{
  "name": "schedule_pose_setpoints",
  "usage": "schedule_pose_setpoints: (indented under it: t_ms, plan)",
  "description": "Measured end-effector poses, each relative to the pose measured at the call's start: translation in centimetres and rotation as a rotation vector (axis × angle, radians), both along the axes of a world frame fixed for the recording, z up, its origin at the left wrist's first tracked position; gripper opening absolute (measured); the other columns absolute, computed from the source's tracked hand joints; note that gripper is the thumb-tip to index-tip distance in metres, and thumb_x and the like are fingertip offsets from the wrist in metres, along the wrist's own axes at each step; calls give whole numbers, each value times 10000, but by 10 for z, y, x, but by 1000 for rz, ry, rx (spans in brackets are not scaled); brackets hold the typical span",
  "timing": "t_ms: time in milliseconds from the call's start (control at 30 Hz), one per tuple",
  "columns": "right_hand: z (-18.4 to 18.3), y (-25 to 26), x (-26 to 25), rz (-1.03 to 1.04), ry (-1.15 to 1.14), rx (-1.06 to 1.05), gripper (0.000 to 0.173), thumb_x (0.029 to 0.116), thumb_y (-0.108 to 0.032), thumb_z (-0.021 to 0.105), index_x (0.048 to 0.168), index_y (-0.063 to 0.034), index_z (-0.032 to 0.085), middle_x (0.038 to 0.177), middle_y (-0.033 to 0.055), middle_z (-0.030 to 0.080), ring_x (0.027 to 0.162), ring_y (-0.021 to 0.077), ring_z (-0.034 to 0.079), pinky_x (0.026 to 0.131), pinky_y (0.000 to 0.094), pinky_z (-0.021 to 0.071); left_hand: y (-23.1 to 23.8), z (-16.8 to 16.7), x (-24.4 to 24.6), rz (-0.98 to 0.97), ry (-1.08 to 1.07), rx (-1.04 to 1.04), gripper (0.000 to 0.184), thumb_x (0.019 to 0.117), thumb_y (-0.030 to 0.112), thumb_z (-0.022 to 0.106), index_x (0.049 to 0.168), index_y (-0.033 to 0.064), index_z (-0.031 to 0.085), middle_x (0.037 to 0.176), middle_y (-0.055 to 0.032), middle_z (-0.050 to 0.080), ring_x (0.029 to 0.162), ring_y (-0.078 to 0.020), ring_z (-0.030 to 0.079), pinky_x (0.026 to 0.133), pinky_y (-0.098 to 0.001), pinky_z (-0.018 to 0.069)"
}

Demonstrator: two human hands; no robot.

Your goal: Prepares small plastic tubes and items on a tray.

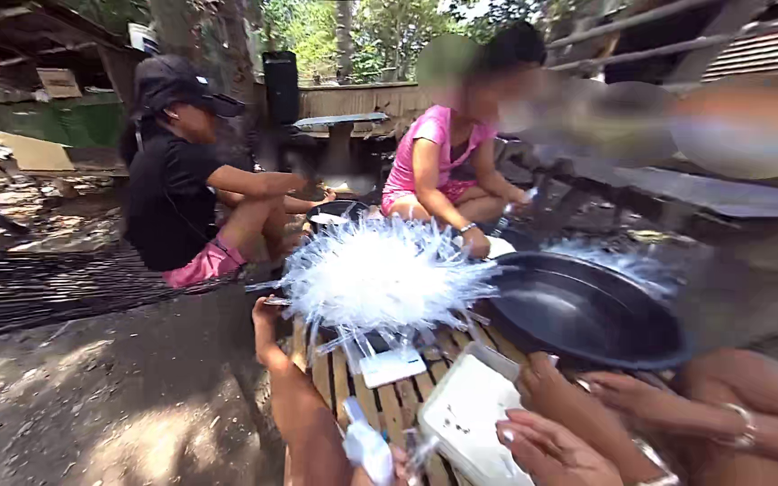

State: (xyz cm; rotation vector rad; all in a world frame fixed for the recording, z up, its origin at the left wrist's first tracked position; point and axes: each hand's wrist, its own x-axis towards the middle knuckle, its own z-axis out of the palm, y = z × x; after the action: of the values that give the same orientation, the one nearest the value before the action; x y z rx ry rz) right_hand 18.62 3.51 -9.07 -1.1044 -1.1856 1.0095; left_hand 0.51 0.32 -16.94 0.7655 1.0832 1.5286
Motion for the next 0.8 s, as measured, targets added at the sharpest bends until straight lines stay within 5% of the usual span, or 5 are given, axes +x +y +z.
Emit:
schedule_pose_setpoints:
  t_ms: [233, 400, 567, 733, 800]
  plan:
    - [-65, 18, 14, -346, -361, -128, 354, 914, 97, 589, 1262, 162, 602, 1141, 311, 672, 925, 313, 696, 816, 402, 560, 31, 32, 13, -59, -76, -145, 148, 987, -77, 446, 1012, 46, 524, 849, 12, 657, 680, -37, 633, 630, -184, 547]
    - [-10, 39, 17, -155, -677, -489, 470, 927, 42, 650, 1375, 120, 529, 1153, 301, 670, 1004, 405, 686, 891, 489, 548, 67, -71, 5, -169, 53, -58, 156, 950, -3, 568, 1099, -48, 555, 936, -118, 717, 779, -153, 677, 686, -295, 563]
    - [-99, 82, 28, -329, -970, -714, 344, 1018, -59, 519, 1331, 4, 646, 1363, 316, 571, 1277, 514, 528, 1030, 661, 409, 54, -24, 9, -169, 29, -204, 131, 1051, 29, 440, 1065, -25, 558, 855, -56, 709, 721, -89, 655, 679, -239, 538]
    - [53, 51, 14, 252, -1071, -946, 449, 1101, -110, 380, 1527, 29, 411, 1594, 285, 343, 1486, 453, 304, 1184, 572, 252, 55, 11, 11, -41, -84, -298, 346, 1124, 131, 240, 958, 40, 530, 748, 0, 686, 619, -27, 633, 543, -148, 485]
    - [-39, 77, 27, -111, -1217, -824, 300, 1017, -13, 528, 1279, 19, 671, 1428, 288, 541, 1396, 477, 427, 1108, 646, 318, 59, 9, 12, -37, -125, -320, 367, 1129, 149, 226, 939, 53, 525, 734, -4, 683, 608, -39, 634, 529, -155, 480]
